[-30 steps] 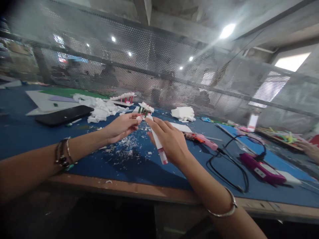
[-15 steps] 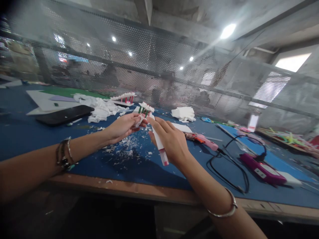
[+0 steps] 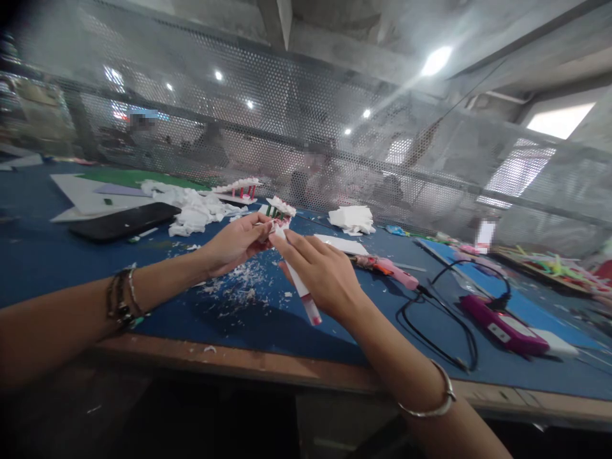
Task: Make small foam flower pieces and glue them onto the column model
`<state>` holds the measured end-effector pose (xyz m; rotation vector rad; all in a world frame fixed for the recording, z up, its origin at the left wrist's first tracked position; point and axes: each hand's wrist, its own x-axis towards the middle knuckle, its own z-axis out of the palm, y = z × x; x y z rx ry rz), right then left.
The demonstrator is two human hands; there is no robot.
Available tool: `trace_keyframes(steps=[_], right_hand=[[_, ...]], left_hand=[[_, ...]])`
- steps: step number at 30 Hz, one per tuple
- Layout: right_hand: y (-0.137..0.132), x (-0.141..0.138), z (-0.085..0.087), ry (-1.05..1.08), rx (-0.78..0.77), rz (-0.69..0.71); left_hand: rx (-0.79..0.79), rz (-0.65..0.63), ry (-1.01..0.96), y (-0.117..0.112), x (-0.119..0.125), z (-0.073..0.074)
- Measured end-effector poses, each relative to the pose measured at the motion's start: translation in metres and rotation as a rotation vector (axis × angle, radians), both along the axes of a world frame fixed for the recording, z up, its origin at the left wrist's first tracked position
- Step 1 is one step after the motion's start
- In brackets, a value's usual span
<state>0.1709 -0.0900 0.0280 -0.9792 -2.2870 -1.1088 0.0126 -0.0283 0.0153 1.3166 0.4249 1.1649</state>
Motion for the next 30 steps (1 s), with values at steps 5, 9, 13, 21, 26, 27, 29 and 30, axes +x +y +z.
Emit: trace_keyframes(steps=[5, 9, 13, 21, 26, 27, 29, 30], right_hand=[[0.0006, -0.0001, -0.0005, -0.025, 0.091, -0.015], [0.0019, 0.0007, -0.0008, -0.097, 0.053, -0.065], [0.0023, 0.0015, -0.0012, -0.11, 0.052, -0.059], [0.0007, 0.0024, -0.0009, -0.187, 0.033, -0.078], [0.0009, 0.0032, -0.0007, -0.209, 0.018, -0.08], [0.001, 0.0033, -0.0007, -0.202, 0.026, -0.08], [0.001, 0.0034, -0.001, -0.213, 0.034, -0.066], [0.0012, 0.0034, -0.0012, -0.229, 0.029, -0.06]], left_hand=[[-0.086, -0.072, -0.069, -0.0001, 0.001, 0.0], [-0.096, -0.102, -0.062, -0.0013, 0.0009, 0.001], [-0.1, -0.107, -0.041, -0.0042, 0.0005, 0.0033], [-0.095, -0.137, 0.014, -0.0045, 0.0005, 0.0031], [-0.089, -0.162, 0.039, -0.0035, -0.0009, 0.003], [-0.096, -0.158, 0.04, -0.0034, -0.0012, 0.0029], [-0.101, -0.164, 0.035, -0.0034, -0.0016, 0.0028], [-0.1, -0.169, 0.03, -0.0034, -0.0015, 0.0027]])
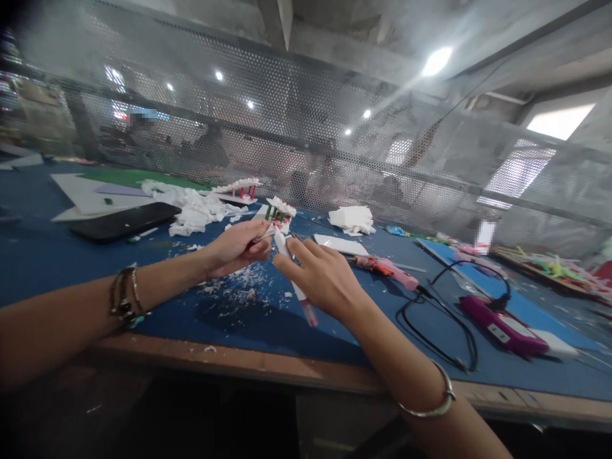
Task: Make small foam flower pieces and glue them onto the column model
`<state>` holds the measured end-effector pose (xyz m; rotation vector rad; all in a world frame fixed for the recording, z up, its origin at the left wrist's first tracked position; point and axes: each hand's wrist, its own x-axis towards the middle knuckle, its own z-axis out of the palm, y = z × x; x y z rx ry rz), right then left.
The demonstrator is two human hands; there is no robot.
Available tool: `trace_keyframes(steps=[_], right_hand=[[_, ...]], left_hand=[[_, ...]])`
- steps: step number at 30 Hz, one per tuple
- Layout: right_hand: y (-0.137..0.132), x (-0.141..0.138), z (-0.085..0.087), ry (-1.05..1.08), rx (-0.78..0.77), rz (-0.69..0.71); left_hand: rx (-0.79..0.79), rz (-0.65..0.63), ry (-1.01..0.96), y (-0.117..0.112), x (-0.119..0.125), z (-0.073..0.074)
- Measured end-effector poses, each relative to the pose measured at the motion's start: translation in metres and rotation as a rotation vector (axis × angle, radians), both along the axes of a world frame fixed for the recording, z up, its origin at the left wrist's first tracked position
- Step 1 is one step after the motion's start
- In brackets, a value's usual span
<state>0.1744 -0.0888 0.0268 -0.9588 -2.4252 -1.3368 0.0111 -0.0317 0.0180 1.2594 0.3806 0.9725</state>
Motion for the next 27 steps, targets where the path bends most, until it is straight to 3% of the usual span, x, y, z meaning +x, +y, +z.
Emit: trace_keyframes(steps=[27], right_hand=[[-0.0021, -0.0042, -0.0012, 0.012, 0.003, -0.136]], left_hand=[[0.023, 0.049, 0.027, 0.0023, 0.0008, -0.0012]])
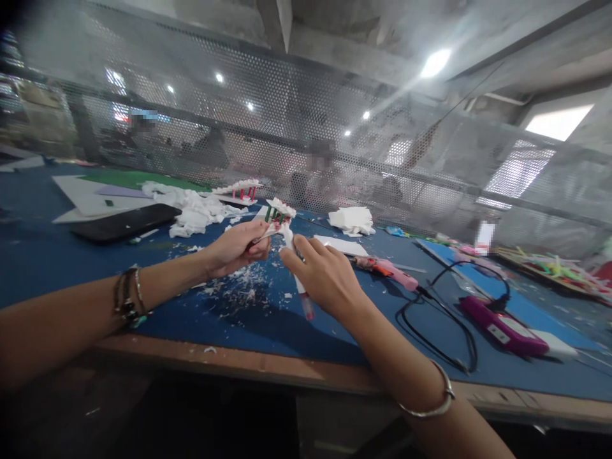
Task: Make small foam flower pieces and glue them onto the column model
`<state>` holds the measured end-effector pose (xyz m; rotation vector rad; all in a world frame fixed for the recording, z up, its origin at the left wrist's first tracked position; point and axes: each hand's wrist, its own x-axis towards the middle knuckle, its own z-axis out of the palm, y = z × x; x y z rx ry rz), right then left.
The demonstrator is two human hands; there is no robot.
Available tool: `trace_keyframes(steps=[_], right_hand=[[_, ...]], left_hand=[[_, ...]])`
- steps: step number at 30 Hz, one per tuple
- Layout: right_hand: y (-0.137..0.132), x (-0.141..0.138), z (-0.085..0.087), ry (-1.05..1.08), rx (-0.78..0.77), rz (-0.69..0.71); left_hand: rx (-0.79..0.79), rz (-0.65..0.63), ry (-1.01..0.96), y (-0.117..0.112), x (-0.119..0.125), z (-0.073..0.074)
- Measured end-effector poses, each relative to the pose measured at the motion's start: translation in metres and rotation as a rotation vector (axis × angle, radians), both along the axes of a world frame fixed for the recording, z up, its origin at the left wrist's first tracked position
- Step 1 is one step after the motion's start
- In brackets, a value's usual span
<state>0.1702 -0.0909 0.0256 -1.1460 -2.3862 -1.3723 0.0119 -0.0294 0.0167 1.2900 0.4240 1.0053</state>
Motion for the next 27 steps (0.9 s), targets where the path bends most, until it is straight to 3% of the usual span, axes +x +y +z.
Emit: trace_keyframes(steps=[10, 27], right_hand=[[-0.0002, -0.0012, -0.0001, 0.008, 0.007, 0.037], [-0.0005, -0.0023, -0.0001, -0.026, -0.017, -0.022]], left_hand=[[0.053, 0.056, 0.029, 0.0017, 0.0009, -0.0016], [0.215, 0.179, 0.08, 0.0053, -0.0007, -0.0032]])
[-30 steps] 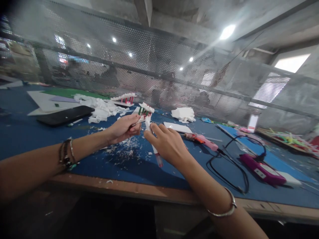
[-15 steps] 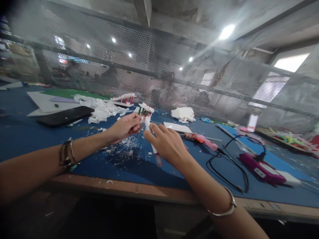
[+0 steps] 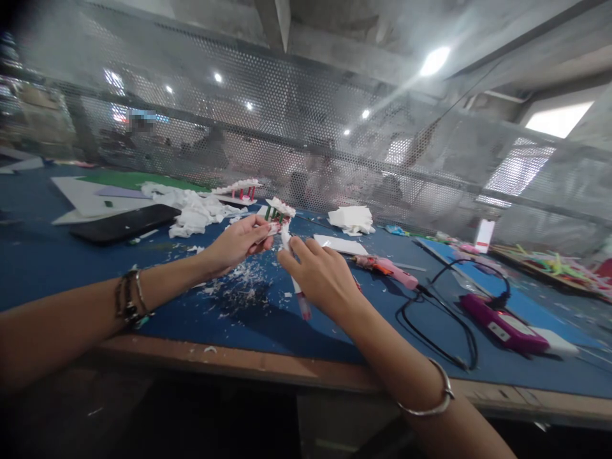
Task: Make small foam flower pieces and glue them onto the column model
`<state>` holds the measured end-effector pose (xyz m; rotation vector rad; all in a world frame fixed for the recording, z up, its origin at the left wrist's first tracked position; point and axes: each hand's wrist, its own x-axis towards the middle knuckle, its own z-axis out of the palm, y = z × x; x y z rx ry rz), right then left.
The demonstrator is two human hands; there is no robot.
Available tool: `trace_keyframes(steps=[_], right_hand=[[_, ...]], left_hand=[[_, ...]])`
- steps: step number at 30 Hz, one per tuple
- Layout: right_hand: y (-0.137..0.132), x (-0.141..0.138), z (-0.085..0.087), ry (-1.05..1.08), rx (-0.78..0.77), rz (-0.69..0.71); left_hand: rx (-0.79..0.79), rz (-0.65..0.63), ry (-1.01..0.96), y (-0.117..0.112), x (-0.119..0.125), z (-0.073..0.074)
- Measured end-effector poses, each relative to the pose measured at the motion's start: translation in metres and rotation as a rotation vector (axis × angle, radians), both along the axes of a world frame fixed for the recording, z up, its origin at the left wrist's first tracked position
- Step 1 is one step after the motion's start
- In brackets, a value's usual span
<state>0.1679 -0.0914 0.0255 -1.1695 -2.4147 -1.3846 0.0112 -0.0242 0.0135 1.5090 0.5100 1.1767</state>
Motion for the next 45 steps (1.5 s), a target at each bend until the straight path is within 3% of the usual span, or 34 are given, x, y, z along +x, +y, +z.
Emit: trace_keyframes(steps=[15, 20, 30, 42, 45], right_hand=[[0.0004, -0.0015, 0.0002, 0.061, -0.06, -0.067], [0.0007, -0.0017, -0.0005, 0.02, -0.051, 0.006], [-0.0008, -0.0013, 0.0008, 0.047, -0.063, -0.049], [0.0005, 0.0008, 0.0009, 0.061, -0.047, 0.04], [0.0005, 0.0013, 0.0005, 0.077, -0.065, -0.019]], left_hand=[[0.035, 0.042, 0.007, 0.0002, 0.0007, -0.0022], [0.046, 0.072, 0.024, -0.0036, 0.0015, 0.0012], [0.092, 0.069, 0.055, -0.0059, 0.0026, 0.0016], [0.172, 0.031, 0.015, -0.0014, 0.0022, -0.0022], [0.172, 0.028, 0.013, -0.0007, 0.0021, -0.0025]])
